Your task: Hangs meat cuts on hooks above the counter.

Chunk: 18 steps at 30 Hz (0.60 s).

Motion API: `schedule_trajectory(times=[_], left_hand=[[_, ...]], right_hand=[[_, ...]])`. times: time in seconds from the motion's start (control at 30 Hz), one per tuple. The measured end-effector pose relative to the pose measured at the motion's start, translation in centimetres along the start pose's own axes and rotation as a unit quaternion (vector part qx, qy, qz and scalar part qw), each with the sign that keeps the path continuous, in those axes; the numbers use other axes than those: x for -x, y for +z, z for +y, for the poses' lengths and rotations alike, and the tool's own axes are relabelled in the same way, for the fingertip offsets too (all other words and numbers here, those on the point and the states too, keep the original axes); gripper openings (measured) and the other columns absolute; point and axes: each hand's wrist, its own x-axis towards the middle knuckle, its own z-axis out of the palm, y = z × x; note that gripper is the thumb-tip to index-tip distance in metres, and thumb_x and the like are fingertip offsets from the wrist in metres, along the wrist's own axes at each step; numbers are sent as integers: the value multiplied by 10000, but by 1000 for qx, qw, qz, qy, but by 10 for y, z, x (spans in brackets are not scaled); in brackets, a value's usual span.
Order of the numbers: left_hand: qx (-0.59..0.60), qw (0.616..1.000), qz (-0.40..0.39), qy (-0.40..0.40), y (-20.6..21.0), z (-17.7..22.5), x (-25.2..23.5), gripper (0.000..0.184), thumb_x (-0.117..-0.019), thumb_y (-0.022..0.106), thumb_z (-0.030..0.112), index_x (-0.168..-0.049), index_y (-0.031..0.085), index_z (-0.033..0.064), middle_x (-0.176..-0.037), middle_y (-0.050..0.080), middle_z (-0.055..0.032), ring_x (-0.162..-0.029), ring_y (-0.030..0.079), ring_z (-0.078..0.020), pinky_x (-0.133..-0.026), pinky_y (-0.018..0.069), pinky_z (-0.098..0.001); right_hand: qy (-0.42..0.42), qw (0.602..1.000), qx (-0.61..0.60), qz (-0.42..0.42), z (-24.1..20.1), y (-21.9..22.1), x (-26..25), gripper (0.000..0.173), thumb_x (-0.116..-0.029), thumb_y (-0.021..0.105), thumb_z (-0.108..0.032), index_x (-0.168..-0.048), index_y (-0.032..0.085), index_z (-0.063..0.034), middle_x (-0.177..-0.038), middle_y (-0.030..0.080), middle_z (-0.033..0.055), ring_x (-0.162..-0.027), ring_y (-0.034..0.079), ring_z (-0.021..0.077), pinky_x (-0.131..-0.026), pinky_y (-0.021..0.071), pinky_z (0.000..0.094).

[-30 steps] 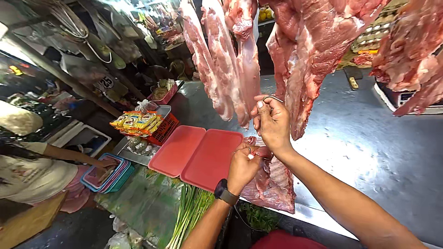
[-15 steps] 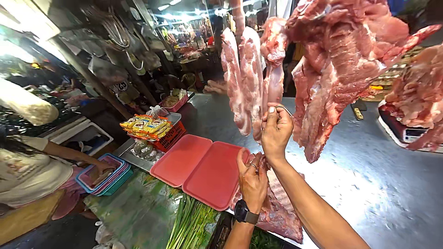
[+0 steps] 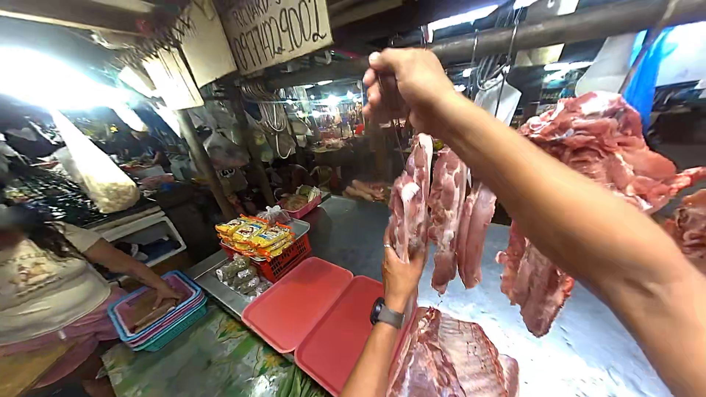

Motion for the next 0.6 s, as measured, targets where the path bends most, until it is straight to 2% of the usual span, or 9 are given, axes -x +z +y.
schedule_trajectory(times=[0.07,0.13,0.17,0.2,0.23,0.27,0.37,0.5,0.6], left_hand=[[6,1000,10,-23,-6,9,-40,922,-817,856,260,-1556,348,43,-1275,657,-229,-1150,667,-317,-1004,543,-512],[10,999,29,-23,-8,14,-75,838,-841,828,250,-1513,383,20,-1277,642,-241,-1155,655,-329,-996,542,-522],[6,999,36,-15,-7,14,-91,805,-853,809,245,-1501,392,13,-1291,629,-243,-1166,647,-333,-999,540,-523],[-3,999,37,-8,-6,12,-104,789,-864,802,241,-1500,399,6,-1312,619,-252,-1185,639,-345,-1013,530,-533],[-14,999,34,-7,-5,10,-117,777,-866,798,246,-1492,408,3,-1312,618,-256,-1186,638,-354,-1013,527,-540],[-21,999,26,-9,-4,7,-127,772,-867,800,252,-1484,413,-1,-1300,622,-258,-1176,640,-358,-1006,527,-545],[-15,1000,-8,-9,3,-4,-146,815,-844,827,264,-1490,396,16,-1290,626,-246,-1164,645,-347,-994,536,-538],[18,996,-85,-14,7,-26,-145,917,-794,888,234,-1513,356,33,-1327,597,-247,-1167,636,-338,-990,541,-521],[77,984,-160,-29,4,-45,-132,904,-815,866,169,-1530,323,63,-1309,609,-245,-1147,645,-337,-958,553,-522]], right_hand=[[17,992,116,54,-20,0,-36,335,-1083,414,-275,-984,650,-59,-736,719,41,-618,715,154,-594,612,313],[6,954,271,127,-29,-4,-71,282,-1038,458,-281,-1019,671,-97,-807,759,15,-658,730,131,-588,595,312],[-14,912,373,167,-31,-7,-83,272,-1016,476,-299,-1034,670,-109,-853,758,-1,-713,732,120,-624,594,333],[-31,858,471,203,-31,-8,-91,288,-985,500,-307,-1037,687,-94,-942,745,28,-842,730,157,-720,583,413],[-42,803,550,226,-30,-9,-97,337,-952,514,-306,-1066,705,-51,-1082,731,110,-1030,707,256,-836,544,529],[-46,759,604,240,-28,-10,-105,372,-931,510,-307,-1077,709,-28,-1161,715,165,-1133,677,330,-884,512,599],[-45,686,680,255,-14,-10,-127,386,-928,500,-298,-1097,709,-21,-1194,707,203,-1162,663,394,-870,502,649],[-21,662,712,234,1,-9,-140,438,-891,594,-347,-1119,695,13,-1210,685,252,-1173,638,453,-875,486,687],[-12,719,673,177,8,-18,-143,417,-957,601,-338,-1177,694,4,-1198,670,267,-1164,617,463,-919,452,701]])
